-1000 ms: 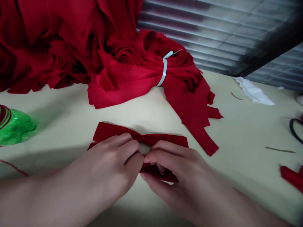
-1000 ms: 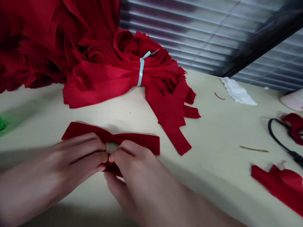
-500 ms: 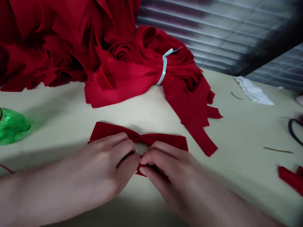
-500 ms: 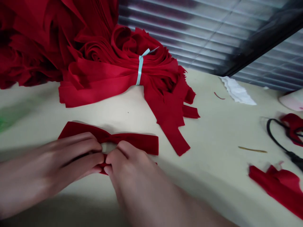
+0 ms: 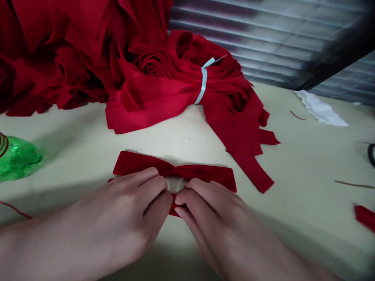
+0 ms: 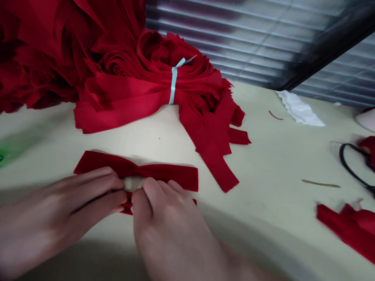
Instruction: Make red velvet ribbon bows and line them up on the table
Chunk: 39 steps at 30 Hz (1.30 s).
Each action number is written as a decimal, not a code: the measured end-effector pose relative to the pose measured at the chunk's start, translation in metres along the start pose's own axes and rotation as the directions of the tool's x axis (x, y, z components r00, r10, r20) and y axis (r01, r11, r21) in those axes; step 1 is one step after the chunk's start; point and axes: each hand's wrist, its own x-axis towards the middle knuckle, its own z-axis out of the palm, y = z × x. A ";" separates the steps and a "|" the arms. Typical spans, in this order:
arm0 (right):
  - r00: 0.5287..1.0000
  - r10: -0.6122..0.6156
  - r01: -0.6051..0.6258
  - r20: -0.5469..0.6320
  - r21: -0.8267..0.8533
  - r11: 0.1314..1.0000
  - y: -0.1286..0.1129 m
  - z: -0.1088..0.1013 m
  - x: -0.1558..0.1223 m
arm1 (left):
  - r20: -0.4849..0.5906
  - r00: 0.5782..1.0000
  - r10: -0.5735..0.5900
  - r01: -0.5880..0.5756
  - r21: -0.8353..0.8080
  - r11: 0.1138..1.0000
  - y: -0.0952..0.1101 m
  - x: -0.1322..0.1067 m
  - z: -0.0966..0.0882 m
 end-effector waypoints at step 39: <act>0.995 -0.042 0.022 0.095 0.206 0.978 0.020 -0.016 0.000 | 0.039 0.972 0.233 -0.217 0.537 0.815 0.017 0.023 -0.013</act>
